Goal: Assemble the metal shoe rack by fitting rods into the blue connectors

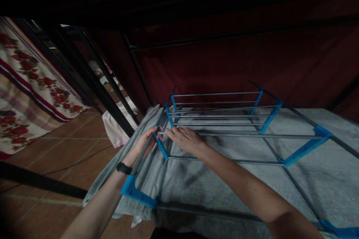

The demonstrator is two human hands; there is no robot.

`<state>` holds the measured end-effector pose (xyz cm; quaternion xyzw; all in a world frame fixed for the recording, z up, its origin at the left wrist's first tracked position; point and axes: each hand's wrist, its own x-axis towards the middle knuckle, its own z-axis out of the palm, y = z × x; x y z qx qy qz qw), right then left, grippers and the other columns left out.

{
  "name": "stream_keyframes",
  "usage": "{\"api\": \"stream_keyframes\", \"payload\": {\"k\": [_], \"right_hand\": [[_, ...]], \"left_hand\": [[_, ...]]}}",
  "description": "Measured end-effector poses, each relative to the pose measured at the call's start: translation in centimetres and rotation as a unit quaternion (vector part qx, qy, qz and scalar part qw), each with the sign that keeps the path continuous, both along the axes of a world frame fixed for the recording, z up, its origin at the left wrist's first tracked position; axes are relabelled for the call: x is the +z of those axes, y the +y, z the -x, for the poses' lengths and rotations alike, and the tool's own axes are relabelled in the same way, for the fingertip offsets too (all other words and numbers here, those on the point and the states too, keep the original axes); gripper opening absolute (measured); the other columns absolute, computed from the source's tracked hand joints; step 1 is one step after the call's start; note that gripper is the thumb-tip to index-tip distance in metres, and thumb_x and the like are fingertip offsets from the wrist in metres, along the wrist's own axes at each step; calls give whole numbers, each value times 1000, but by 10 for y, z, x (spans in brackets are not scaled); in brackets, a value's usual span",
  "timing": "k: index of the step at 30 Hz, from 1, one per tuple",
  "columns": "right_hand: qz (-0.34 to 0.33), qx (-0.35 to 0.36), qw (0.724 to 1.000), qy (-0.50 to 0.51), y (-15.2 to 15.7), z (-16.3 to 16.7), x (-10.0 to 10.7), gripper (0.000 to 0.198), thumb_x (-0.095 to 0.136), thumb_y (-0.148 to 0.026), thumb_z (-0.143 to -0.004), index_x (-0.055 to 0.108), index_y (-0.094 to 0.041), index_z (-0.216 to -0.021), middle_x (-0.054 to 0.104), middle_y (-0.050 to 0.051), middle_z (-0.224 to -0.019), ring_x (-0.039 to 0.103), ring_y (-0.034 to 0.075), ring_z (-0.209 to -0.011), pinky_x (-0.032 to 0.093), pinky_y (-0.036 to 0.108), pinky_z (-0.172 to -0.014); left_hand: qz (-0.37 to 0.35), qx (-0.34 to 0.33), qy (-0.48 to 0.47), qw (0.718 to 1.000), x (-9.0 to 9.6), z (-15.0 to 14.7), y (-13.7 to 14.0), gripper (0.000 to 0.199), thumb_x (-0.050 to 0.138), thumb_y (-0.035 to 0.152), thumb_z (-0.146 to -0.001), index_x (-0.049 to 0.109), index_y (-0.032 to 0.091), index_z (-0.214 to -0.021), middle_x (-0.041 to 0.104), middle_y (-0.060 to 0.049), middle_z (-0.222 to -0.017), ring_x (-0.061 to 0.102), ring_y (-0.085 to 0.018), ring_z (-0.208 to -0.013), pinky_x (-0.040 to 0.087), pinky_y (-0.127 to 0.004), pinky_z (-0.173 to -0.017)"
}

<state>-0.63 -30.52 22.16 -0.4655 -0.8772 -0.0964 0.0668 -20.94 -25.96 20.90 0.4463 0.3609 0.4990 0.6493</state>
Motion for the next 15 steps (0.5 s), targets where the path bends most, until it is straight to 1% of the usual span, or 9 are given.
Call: {"api": "stream_keyframes", "payload": {"k": [4,9,13,15], "right_hand": [[-9,2,1000,3,0,0,-3,48,32,-13,-104,43,-24,-149,65,11,-122,69,24,-104,55,35,-81],[-15,-1,1000,11,0,0,-5,46,35,-13,-103,45,-24,-147,66,11,-120,69,23,-103,54,34,-81],[-6,3,1000,6,-1,1,-5,48,35,-12,-102,44,-23,-148,66,12,-120,69,22,-101,53,33,-80],[-1,3,1000,9,-1,1,-5,48,35,-12,-102,44,-22,-148,66,12,-120,69,22,-101,53,33,-80]], "left_hand": [[3,6,1,1000,-4,-3,2,17,76,33,-81,71,17,-84,65,-2,-81,55,-13,-63,51,-30,-69],[-7,7,2,1000,-7,-6,2,22,76,38,-81,73,16,-84,61,-1,-72,55,-13,-62,52,-28,-69],[-6,17,8,1000,-7,-7,2,22,77,38,-79,72,16,-83,67,-3,-83,57,-13,-65,54,-28,-67],[-7,21,10,1000,-7,-7,2,22,77,39,-79,72,17,-83,68,-4,-85,62,-16,-72,56,-29,-67]]}}
